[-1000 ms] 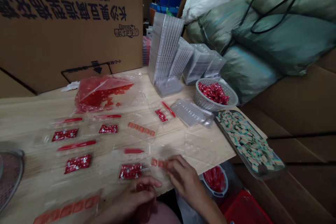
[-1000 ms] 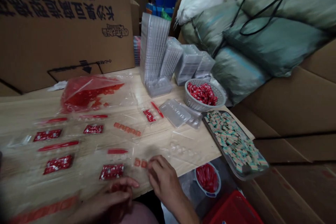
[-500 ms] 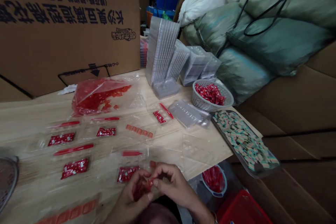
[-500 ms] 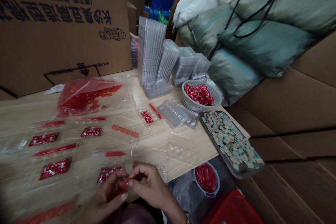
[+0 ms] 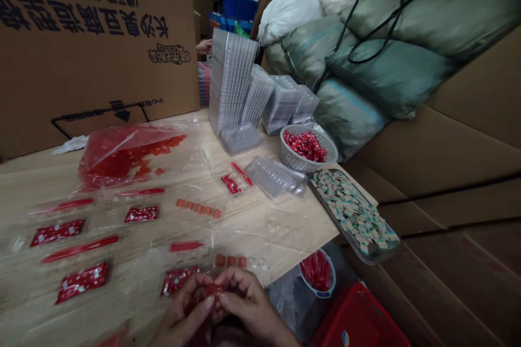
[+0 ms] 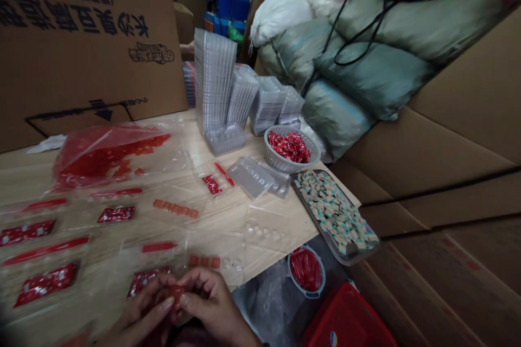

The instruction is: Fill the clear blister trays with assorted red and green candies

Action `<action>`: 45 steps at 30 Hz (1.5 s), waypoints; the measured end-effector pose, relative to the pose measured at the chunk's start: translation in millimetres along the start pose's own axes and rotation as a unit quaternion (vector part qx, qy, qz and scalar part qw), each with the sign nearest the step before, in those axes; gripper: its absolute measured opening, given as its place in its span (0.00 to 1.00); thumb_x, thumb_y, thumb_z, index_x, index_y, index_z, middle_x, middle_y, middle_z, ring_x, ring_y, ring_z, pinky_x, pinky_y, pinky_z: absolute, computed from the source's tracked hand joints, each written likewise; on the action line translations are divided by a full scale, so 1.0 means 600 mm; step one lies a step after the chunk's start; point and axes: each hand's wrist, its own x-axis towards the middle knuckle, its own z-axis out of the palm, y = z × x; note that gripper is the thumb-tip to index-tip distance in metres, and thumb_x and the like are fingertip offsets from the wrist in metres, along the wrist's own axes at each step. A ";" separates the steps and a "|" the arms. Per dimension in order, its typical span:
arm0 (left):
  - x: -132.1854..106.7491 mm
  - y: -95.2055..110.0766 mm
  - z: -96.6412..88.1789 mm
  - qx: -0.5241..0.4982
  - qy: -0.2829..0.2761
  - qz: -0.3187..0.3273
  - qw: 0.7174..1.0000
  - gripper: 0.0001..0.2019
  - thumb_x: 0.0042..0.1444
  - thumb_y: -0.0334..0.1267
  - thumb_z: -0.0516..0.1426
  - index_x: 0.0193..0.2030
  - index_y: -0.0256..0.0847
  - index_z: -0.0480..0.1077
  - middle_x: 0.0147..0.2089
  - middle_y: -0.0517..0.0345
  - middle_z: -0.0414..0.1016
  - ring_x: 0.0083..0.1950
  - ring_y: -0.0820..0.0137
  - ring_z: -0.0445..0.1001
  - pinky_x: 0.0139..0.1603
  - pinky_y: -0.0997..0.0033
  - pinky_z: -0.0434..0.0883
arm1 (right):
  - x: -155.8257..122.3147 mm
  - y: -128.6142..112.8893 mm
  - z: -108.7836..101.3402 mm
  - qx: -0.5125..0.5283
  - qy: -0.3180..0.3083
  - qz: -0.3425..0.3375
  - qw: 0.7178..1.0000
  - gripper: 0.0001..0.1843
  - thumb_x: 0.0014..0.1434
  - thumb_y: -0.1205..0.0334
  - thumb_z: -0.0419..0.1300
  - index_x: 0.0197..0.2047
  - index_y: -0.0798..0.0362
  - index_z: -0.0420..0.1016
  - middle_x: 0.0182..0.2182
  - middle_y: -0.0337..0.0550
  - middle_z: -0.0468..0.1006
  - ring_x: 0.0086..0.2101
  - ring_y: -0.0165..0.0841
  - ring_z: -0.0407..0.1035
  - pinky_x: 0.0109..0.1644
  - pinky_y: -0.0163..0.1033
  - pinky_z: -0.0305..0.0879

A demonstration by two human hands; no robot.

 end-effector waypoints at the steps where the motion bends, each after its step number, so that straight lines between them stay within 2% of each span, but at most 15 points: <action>1: 0.002 -0.003 -0.001 -0.017 -0.010 -0.010 1.000 0.15 0.45 0.47 0.68 0.36 0.46 0.72 0.32 0.63 0.75 0.35 0.71 0.72 0.41 0.71 0.69 | -0.001 0.003 -0.001 0.014 0.003 0.006 1.000 0.25 0.42 0.44 0.72 0.34 0.53 0.72 0.26 0.36 0.73 0.23 0.26 0.66 0.32 0.34 0.64; 3: 0.005 -0.008 -0.001 -0.038 -0.024 -0.023 0.999 0.14 0.46 0.45 0.68 0.36 0.45 0.72 0.30 0.62 0.75 0.33 0.72 0.72 0.40 0.72 0.68 | -0.003 0.011 -0.003 0.028 0.024 -0.001 0.999 0.25 0.41 0.45 0.73 0.33 0.54 0.73 0.25 0.36 0.74 0.22 0.26 0.67 0.30 0.34 0.65; 6: 0.008 -0.015 -0.001 -0.084 -0.014 -0.036 0.996 0.14 0.45 0.43 0.69 0.35 0.44 0.71 0.28 0.63 0.75 0.32 0.75 0.72 0.38 0.75 0.67 | -0.003 0.023 0.002 0.021 0.058 -0.037 0.997 0.23 0.44 0.45 0.72 0.31 0.53 0.70 0.21 0.35 0.73 0.20 0.26 0.67 0.29 0.34 0.64; 11: 0.011 -0.019 0.000 -0.114 -0.020 -0.041 0.992 0.15 0.44 0.43 0.69 0.33 0.44 0.68 0.21 0.66 0.72 0.19 0.80 0.64 0.22 0.82 0.56 | -0.002 0.028 0.007 -0.020 0.039 -0.088 0.995 0.20 0.51 0.45 0.67 0.31 0.52 0.67 0.18 0.34 0.72 0.20 0.27 0.66 0.29 0.34 0.63; 16: 0.008 -0.015 0.003 -0.126 -0.020 -0.068 0.989 0.15 0.46 0.40 0.69 0.33 0.43 0.67 0.21 0.66 0.72 0.21 0.80 0.66 0.25 0.81 0.59 | -0.006 0.020 -0.010 -0.129 0.008 -0.069 0.989 0.20 0.53 0.43 0.63 0.31 0.51 0.67 0.21 0.36 0.72 0.22 0.29 0.67 0.29 0.34 0.61; 19: 0.006 -0.019 0.003 -0.107 -0.024 -0.078 0.991 0.16 0.46 0.43 0.68 0.32 0.43 0.65 0.20 0.66 0.71 0.18 0.80 0.64 0.22 0.80 0.56 | -0.012 0.011 -0.018 -0.246 0.012 -0.068 0.967 0.14 0.54 0.50 0.62 0.29 0.51 0.66 0.22 0.35 0.71 0.24 0.28 0.64 0.28 0.32 0.58; 22: 0.006 -0.023 0.004 -0.084 -0.029 -0.082 0.993 0.19 0.42 0.46 0.69 0.31 0.43 0.63 0.20 0.66 0.72 0.17 0.81 0.63 0.19 0.80 0.52 | -0.018 -0.002 -0.019 -0.365 0.044 -0.094 0.925 0.06 0.53 0.60 0.58 0.27 0.51 0.65 0.24 0.35 0.69 0.26 0.28 0.62 0.30 0.32 0.56; 24: 0.007 -0.024 0.005 -0.084 -0.020 -0.077 0.993 0.20 0.41 0.46 0.70 0.31 0.44 0.63 0.22 0.66 0.73 0.18 0.80 0.65 0.20 0.80 0.54 | -0.022 -0.012 -0.016 -0.409 0.066 -0.114 0.903 0.04 0.52 0.64 0.56 0.27 0.52 0.65 0.25 0.35 0.68 0.28 0.29 0.62 0.32 0.33 0.56; 25: 0.007 -0.023 0.005 -0.085 -0.013 -0.074 0.994 0.20 0.42 0.47 0.69 0.32 0.44 0.64 0.23 0.66 0.73 0.19 0.79 0.65 0.20 0.80 0.54 | -0.025 -0.016 -0.015 -0.412 0.066 -0.118 0.901 0.03 0.52 0.65 0.55 0.27 0.52 0.64 0.25 0.35 0.68 0.28 0.29 0.62 0.33 0.33 0.56; 29: 0.006 -0.019 -0.001 -0.034 -0.025 -0.105 0.994 0.18 0.46 0.52 0.66 0.34 0.43 0.66 0.20 0.67 0.70 0.17 0.79 0.62 0.19 0.79 0.52 | -0.037 -0.024 -0.010 -0.358 0.031 -0.069 0.931 0.01 0.49 0.65 0.55 0.28 0.52 0.66 0.25 0.35 0.69 0.28 0.29 0.62 0.33 0.32 0.56; 32: 0.004 -0.015 -0.007 -0.009 -0.089 -0.143 0.986 0.15 0.49 0.48 0.65 0.31 0.40 0.67 0.23 0.64 0.70 0.22 0.78 0.65 0.24 0.78 0.57 | -0.044 -0.019 -0.008 -0.329 0.061 -0.010 0.942 0.05 0.50 0.61 0.57 0.26 0.53 0.65 0.23 0.33 0.67 0.26 0.28 0.58 0.31 0.32 0.55; 34: 0.003 -0.014 -0.011 -0.017 -0.116 -0.142 0.983 0.15 0.49 0.47 0.65 0.30 0.40 0.67 0.24 0.64 0.69 0.24 0.78 0.64 0.26 0.78 0.57 | -0.045 -0.012 -0.005 -0.308 0.077 0.015 0.948 0.08 0.50 0.58 0.58 0.25 0.53 0.65 0.22 0.33 0.66 0.26 0.28 0.57 0.30 0.33 0.54; 39: 0.006 -0.020 -0.015 0.013 -0.104 -0.111 0.988 0.16 0.46 0.47 0.67 0.30 0.41 0.67 0.25 0.66 0.67 0.25 0.77 0.62 0.27 0.76 0.57 | -0.045 0.007 -0.003 -0.261 0.111 0.007 0.959 0.11 0.50 0.56 0.58 0.24 0.52 0.63 0.21 0.33 0.64 0.25 0.27 0.56 0.29 0.32 0.53; 42: 0.009 -0.025 -0.012 0.034 -0.099 -0.104 0.989 0.18 0.42 0.49 0.68 0.29 0.41 0.68 0.26 0.65 0.66 0.29 0.74 0.65 0.32 0.73 0.60 | -0.046 0.013 -0.005 -0.249 0.109 0.001 0.962 0.11 0.50 0.55 0.58 0.25 0.52 0.63 0.21 0.33 0.64 0.25 0.27 0.57 0.29 0.32 0.53; 45: 0.010 -0.026 -0.008 0.059 -0.105 -0.111 0.987 0.18 0.42 0.50 0.67 0.29 0.41 0.68 0.26 0.65 0.65 0.28 0.73 0.64 0.31 0.73 0.59 | -0.049 0.010 -0.004 -0.254 0.104 0.001 0.962 0.11 0.49 0.55 0.59 0.25 0.53 0.63 0.21 0.34 0.65 0.25 0.27 0.58 0.29 0.32 0.54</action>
